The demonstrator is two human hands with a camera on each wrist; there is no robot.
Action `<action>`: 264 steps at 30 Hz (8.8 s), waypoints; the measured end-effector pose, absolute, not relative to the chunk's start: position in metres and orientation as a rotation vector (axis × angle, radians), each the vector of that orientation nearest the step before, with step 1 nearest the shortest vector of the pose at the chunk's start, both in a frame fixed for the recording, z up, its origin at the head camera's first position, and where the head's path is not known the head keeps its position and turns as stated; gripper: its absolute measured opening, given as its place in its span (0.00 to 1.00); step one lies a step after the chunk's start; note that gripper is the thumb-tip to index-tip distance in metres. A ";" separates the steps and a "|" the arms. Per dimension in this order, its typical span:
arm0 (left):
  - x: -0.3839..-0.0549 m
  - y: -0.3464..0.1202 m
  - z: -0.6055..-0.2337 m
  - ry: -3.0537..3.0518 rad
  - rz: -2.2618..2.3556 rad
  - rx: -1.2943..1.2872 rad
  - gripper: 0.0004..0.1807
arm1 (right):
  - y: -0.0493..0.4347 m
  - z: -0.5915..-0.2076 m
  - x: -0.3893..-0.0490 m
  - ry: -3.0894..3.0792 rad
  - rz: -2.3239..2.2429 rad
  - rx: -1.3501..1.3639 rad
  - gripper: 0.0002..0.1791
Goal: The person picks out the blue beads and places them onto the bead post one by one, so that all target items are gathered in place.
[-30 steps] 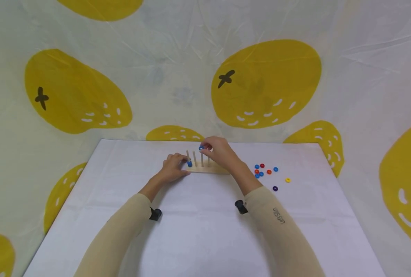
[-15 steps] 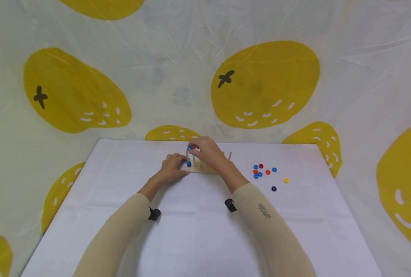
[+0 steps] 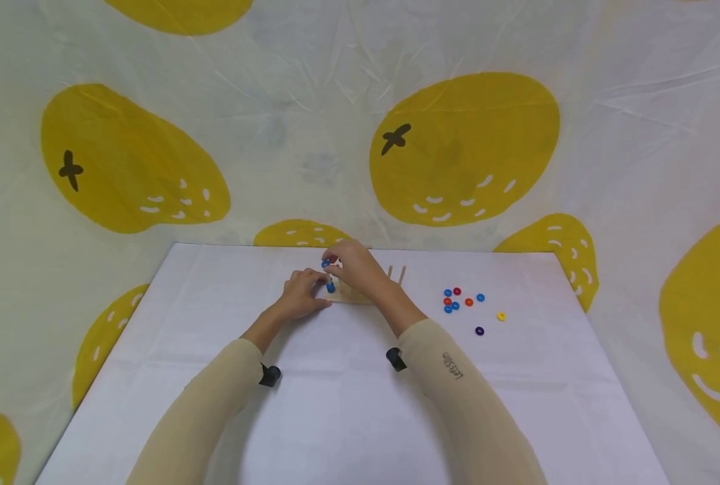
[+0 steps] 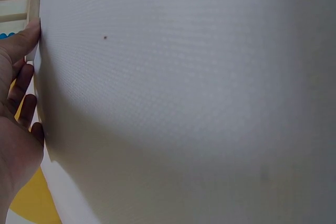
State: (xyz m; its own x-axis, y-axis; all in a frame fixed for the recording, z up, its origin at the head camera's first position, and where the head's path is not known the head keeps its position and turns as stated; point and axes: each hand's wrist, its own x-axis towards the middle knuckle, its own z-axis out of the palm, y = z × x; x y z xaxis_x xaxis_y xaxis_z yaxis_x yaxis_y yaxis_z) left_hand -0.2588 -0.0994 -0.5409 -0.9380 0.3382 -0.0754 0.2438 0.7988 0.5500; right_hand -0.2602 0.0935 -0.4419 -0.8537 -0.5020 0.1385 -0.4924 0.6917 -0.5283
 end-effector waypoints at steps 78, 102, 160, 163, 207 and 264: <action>-0.261 -0.099 -0.545 2.831 0.788 0.456 0.32 | 0.285 -0.476 -0.178 3.162 -1.086 -0.356 0.17; -0.256 -0.097 -0.537 2.807 0.831 0.434 0.32 | 0.325 -0.520 -0.183 2.897 -0.744 -0.095 0.25; -0.257 -0.098 -0.542 2.821 0.822 0.451 0.32 | 0.293 -0.475 -0.193 3.089 -0.870 -0.373 0.15; -0.257 -0.098 -0.543 2.825 0.828 0.453 0.32 | 0.285 -0.468 -0.196 3.097 -0.891 -0.428 0.15; -0.258 -0.099 -0.544 2.833 0.802 0.449 0.32 | 0.130 -0.439 -0.247 2.947 -0.969 -0.800 0.12; -0.259 -0.100 -0.544 2.834 0.800 0.481 0.32 | 0.096 -0.452 -0.255 2.921 -0.938 -0.793 0.14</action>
